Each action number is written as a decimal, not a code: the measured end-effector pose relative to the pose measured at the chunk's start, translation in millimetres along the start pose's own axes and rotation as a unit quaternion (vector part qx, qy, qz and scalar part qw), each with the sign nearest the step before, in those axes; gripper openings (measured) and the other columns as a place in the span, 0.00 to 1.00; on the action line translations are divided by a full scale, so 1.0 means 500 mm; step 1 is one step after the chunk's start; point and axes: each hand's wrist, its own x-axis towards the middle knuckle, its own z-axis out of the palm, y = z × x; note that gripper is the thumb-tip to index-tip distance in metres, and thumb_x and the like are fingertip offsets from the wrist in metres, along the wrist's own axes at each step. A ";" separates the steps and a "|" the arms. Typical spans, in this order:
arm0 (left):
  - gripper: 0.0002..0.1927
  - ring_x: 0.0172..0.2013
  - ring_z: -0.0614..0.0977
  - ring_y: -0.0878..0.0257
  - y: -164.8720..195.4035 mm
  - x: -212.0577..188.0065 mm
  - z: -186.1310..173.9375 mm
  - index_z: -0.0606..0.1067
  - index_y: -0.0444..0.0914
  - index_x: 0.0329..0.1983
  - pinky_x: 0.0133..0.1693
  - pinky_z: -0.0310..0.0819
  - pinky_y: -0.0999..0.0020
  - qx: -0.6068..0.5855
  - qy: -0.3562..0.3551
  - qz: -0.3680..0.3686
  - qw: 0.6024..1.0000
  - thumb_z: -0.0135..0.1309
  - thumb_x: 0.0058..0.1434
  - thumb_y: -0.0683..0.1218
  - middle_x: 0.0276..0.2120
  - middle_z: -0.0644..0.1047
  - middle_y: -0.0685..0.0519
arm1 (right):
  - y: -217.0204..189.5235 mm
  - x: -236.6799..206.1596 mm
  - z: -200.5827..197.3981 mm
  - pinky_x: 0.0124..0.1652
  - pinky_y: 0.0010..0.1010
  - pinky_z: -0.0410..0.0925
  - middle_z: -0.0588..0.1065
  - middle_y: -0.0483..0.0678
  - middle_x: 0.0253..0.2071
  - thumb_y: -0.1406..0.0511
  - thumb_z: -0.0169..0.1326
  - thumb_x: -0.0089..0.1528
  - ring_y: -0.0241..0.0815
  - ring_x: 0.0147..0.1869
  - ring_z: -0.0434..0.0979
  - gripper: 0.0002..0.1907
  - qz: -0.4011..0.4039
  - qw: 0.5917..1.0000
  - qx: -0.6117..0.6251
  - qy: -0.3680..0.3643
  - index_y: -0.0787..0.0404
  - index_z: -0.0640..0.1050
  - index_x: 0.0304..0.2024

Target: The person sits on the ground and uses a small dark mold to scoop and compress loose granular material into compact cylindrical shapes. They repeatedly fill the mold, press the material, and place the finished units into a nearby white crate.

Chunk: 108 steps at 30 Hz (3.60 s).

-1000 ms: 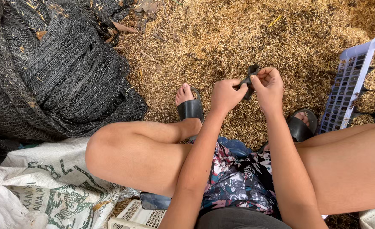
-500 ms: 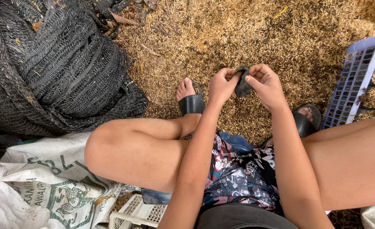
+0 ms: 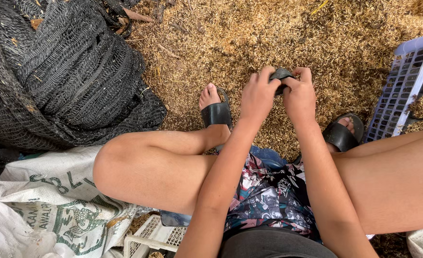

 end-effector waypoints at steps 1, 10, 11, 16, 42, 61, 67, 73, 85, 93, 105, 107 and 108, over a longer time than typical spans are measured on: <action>0.08 0.46 0.79 0.53 0.004 -0.001 0.008 0.77 0.41 0.42 0.44 0.79 0.57 0.031 -0.008 0.018 0.999 0.56 0.59 0.40 0.55 0.74 0.53 | 0.000 -0.001 -0.001 0.44 0.41 0.73 0.71 0.53 0.56 0.77 0.56 0.58 0.54 0.49 0.78 0.16 0.020 0.999 -0.008 -0.023 0.58 0.85 0.44; 0.13 0.45 0.79 0.53 0.008 -0.045 0.072 0.77 0.38 0.49 0.48 0.78 0.60 0.040 -0.072 0.034 0.996 0.54 0.60 0.39 0.51 0.75 0.54 | 0.029 -0.022 0.036 0.60 0.64 0.56 0.67 0.50 0.70 0.64 0.58 0.59 0.60 0.65 0.70 0.12 0.069 0.970 -0.191 -0.135 0.52 0.87 0.43; 0.14 0.45 0.79 0.53 0.001 -0.049 0.074 0.78 0.38 0.49 0.49 0.78 0.59 0.018 -0.069 0.034 0.997 0.54 0.59 0.39 0.51 0.76 0.54 | 0.024 -0.023 0.043 0.63 0.65 0.55 0.66 0.48 0.72 0.63 0.57 0.62 0.59 0.67 0.69 0.11 0.093 0.972 -0.158 -0.147 0.51 0.87 0.44; 0.13 0.48 0.80 0.53 -0.038 -0.063 0.089 0.78 0.38 0.48 0.52 0.76 0.56 -0.026 -0.067 0.019 0.997 0.55 0.60 0.38 0.51 0.77 0.55 | -0.012 -0.012 0.064 0.71 0.68 0.49 0.67 0.46 0.73 0.61 0.59 0.60 0.54 0.70 0.69 0.14 0.104 0.961 -0.181 -0.182 0.50 0.85 0.48; 0.11 0.47 0.82 0.47 -0.216 -0.083 0.016 0.84 0.43 0.42 0.56 0.71 0.56 0.080 0.055 -0.202 0.975 0.58 0.57 0.44 0.43 0.83 0.54 | 0.031 0.176 0.102 0.70 0.55 0.58 0.65 0.58 0.74 0.56 0.52 0.73 0.58 0.76 0.64 0.31 -0.041 0.990 -0.101 -0.088 0.64 0.64 0.73; 0.27 0.48 0.82 0.53 -0.152 -0.070 0.065 0.76 0.40 0.55 0.47 0.77 0.59 0.013 -0.088 -0.173 0.981 0.68 0.51 0.47 0.54 0.78 0.53 | 0.013 -0.097 0.152 0.58 0.40 0.68 0.72 0.52 0.57 0.66 0.53 0.66 0.51 0.60 0.71 0.19 -0.103 0.965 -0.052 -0.238 0.57 0.70 0.60; 0.21 0.47 0.84 0.56 -0.125 -0.076 0.074 0.76 0.43 0.56 0.46 0.79 0.59 -0.022 -0.053 -0.133 0.989 0.63 0.59 0.41 0.53 0.78 0.57 | -0.004 0.003 0.104 0.45 0.33 0.69 0.76 0.46 0.44 0.66 0.48 0.73 0.38 0.46 0.74 0.11 0.392 0.736 0.521 -0.181 0.63 0.73 0.55; 0.24 0.48 0.82 0.47 -0.126 -0.098 0.076 0.73 0.39 0.59 0.46 0.78 0.55 -0.119 -0.075 -0.155 0.978 0.57 0.58 0.36 0.59 0.75 0.52 | -0.019 0.040 0.108 0.45 0.34 0.71 0.76 0.51 0.47 0.66 0.49 0.69 0.41 0.47 0.76 0.16 0.409 0.742 0.463 -0.260 0.68 0.72 0.57; 0.29 0.54 0.81 0.49 -0.157 -0.079 0.094 0.71 0.39 0.67 0.51 0.77 0.60 -0.161 -0.074 -0.211 0.961 0.51 0.59 0.35 0.66 0.73 0.50 | 0.029 0.117 0.107 0.62 0.48 0.63 0.70 0.54 0.65 0.55 0.53 0.65 0.56 0.65 0.71 0.25 0.092 0.913 0.069 -0.391 0.56 0.74 0.63; 0.29 0.48 0.83 0.53 -0.149 -0.038 0.061 0.69 0.37 0.68 0.46 0.77 0.65 -0.212 -0.064 -0.260 0.940 0.49 0.62 0.35 0.67 0.72 0.47 | 0.236 0.298 0.074 0.71 0.61 0.41 0.44 0.68 0.78 0.57 0.52 0.75 0.66 0.80 0.41 0.38 0.263 0.964 -0.041 0.004 0.75 0.52 0.75; 0.30 0.53 0.78 0.54 -0.171 0.008 0.008 0.70 0.37 0.68 0.48 0.76 0.64 -0.190 0.092 -0.318 0.924 0.48 0.59 0.34 0.65 0.73 0.46 | 0.151 0.357 0.190 0.78 0.58 0.44 0.48 0.67 0.80 0.41 0.61 0.72 0.67 0.83 0.41 0.46 0.110 0.990 -0.085 -0.017 0.63 0.61 0.78; 0.29 0.54 0.78 0.52 -0.174 0.008 0.007 0.70 0.36 0.67 0.50 0.74 0.63 -0.200 0.105 -0.326 0.918 0.48 0.60 0.34 0.65 0.73 0.45 | 0.110 0.370 0.198 0.78 0.58 0.43 0.48 0.63 0.81 0.39 0.60 0.71 0.65 0.84 0.41 0.42 0.057 0.984 -0.143 -0.090 0.56 0.65 0.75; 0.29 0.58 0.77 0.50 -0.175 0.006 0.005 0.70 0.36 0.67 0.56 0.72 0.61 -0.179 0.128 -0.283 0.934 0.48 0.60 0.34 0.65 0.73 0.44 | 0.084 0.373 0.207 0.78 0.59 0.42 0.48 0.59 0.83 0.38 0.58 0.70 0.63 0.85 0.41 0.38 0.037 0.970 -0.187 -0.152 0.50 0.67 0.72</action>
